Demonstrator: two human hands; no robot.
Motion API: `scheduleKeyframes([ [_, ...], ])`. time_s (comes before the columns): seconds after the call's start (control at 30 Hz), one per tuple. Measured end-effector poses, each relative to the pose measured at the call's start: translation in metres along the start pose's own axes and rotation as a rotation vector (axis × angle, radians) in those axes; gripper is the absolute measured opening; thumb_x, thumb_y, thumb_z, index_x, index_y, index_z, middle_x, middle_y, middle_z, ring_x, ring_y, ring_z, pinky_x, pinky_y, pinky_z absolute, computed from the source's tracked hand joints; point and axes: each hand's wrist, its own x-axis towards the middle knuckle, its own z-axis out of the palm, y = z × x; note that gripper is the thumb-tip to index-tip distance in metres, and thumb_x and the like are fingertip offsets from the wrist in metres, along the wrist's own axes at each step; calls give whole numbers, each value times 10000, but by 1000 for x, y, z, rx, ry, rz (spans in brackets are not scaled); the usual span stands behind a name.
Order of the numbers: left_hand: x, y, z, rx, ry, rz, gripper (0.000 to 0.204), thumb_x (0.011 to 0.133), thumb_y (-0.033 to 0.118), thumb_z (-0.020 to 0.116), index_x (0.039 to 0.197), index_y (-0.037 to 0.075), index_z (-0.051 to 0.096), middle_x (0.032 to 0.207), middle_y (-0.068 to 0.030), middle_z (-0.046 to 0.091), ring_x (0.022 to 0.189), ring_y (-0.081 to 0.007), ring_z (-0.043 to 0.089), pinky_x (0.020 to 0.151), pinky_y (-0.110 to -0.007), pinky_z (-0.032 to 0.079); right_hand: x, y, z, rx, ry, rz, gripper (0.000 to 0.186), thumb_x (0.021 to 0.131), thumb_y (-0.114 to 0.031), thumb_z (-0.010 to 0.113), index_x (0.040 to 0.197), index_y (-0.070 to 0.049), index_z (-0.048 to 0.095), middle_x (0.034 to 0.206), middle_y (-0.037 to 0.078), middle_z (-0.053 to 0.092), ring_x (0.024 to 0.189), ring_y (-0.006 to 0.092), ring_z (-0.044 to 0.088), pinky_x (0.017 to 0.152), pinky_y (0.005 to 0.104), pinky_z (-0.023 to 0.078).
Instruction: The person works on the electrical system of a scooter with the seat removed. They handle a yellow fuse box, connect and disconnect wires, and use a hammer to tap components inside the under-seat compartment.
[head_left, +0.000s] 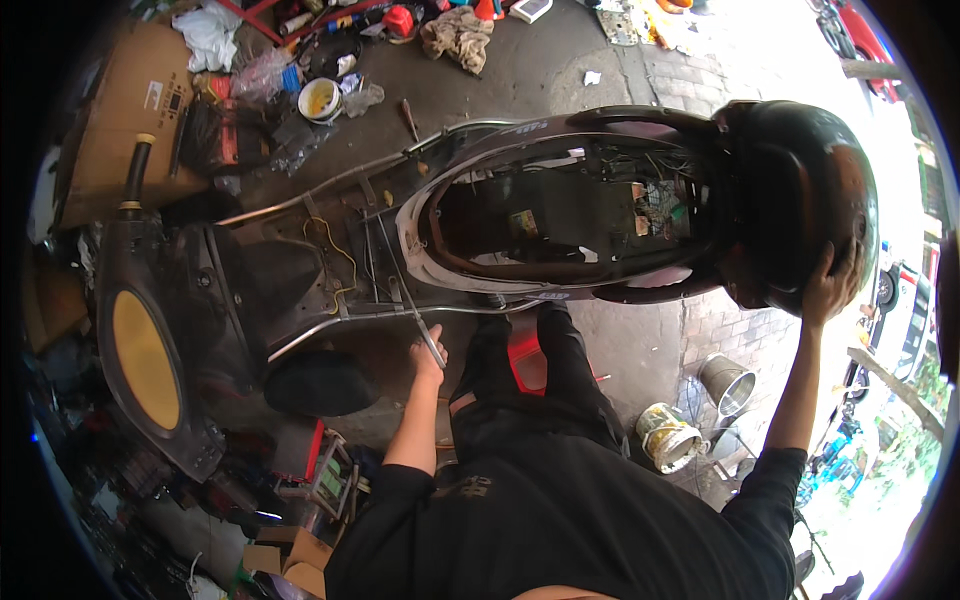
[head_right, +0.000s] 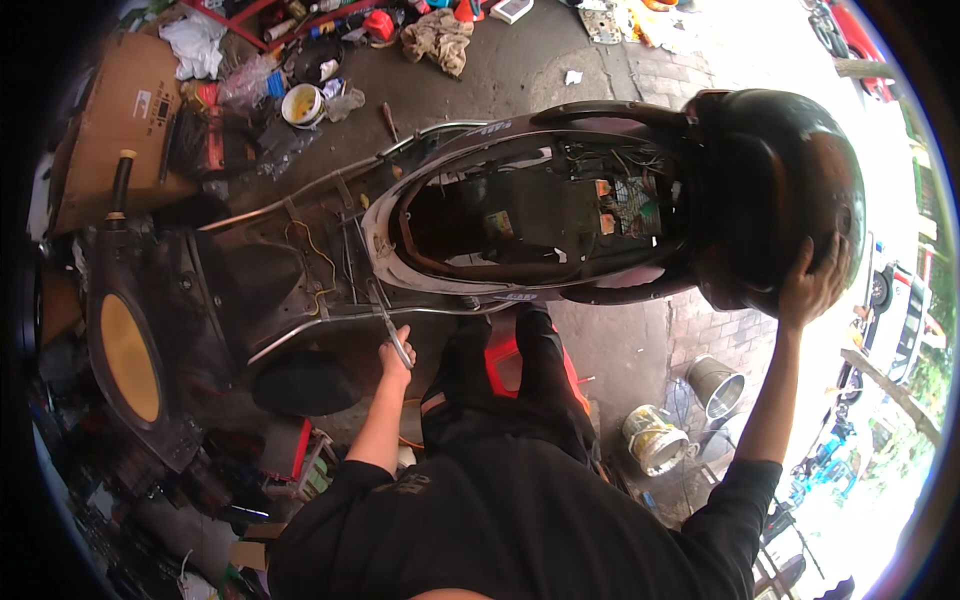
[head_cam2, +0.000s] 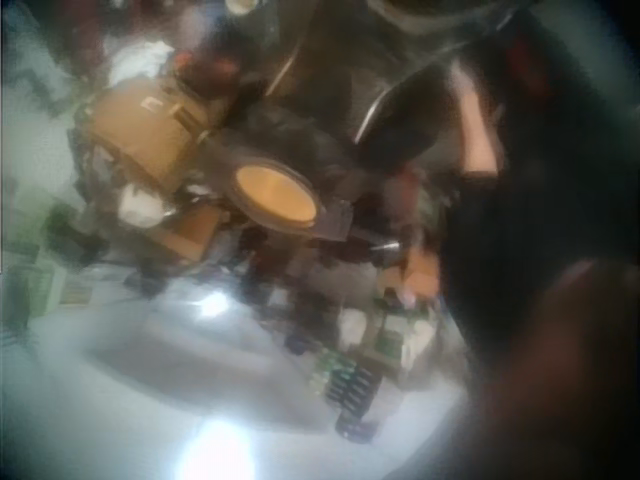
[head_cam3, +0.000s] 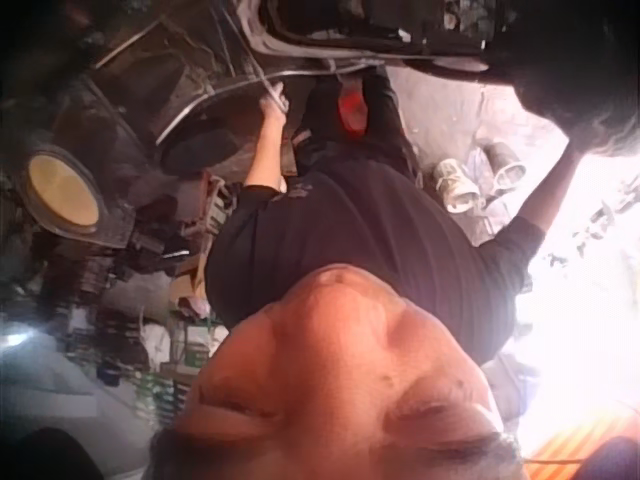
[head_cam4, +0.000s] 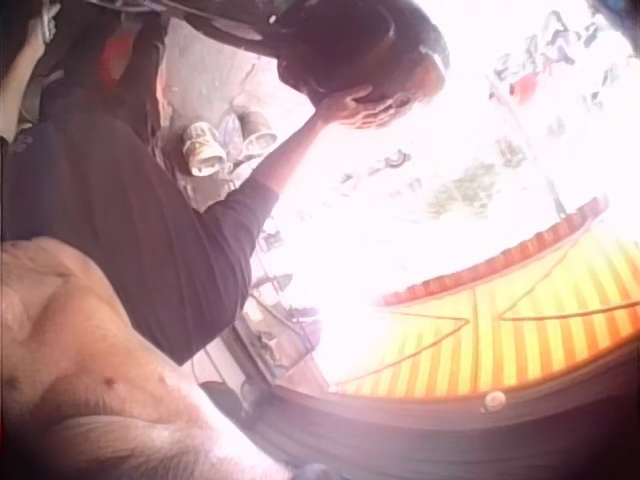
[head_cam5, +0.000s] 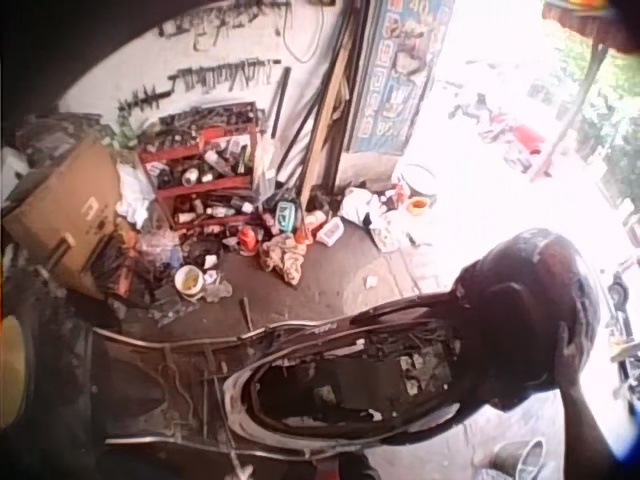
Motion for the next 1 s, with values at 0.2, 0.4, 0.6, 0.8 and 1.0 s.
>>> scheduleKeyframes([
  [0.2,-72,52,46,538,-11,736,329,895,286,738,800,32,551,572,-73,628,475,-152,612,459,-310,468,-1,-1,-7,-65,-18,49,565,978,-500,514,1406,-133,533,1448,107,509,1376,324,416,1153,462,277],
  [0.4,-67,106,133,1170,-51,1290,232,766,178,729,911,60,592,797,-187,671,749,-411,652,642,-507,509,-1,-11,-18,125,24,28,494,947,-362,619,1344,-73,563,1410,137,528,1340,342,446,1155,468,275],
  [0.6,-22,79,181,1327,-135,1412,269,707,147,711,933,55,598,846,-168,666,840,-371,648,733,-487,519,-92,-116,-57,1215,-554,-270,384,757,38,642,1137,-18,626,1064,134,662,1016,322,629,858,430,514],
  [0.8,-15,64,181,1342,99,1245,230,705,191,681,889,70,616,853,-166,673,841,-400,636,731,-518,504,-401,-206,38,1290,-1766,-559,322,929,-316,571,1141,-84,646,1187,152,658,1051,316,650,871,429,519],
  [1.0,-25,64,191,1460,52,1103,240,736,170,677,936,61,601,881,-184,673,852,-422,634,731,-540,494,-615,-261,87,799,-1946,-1213,555,885,-443,573,1245,-23,632,1282,197,618,1189,381,585,1000,477,464],
])
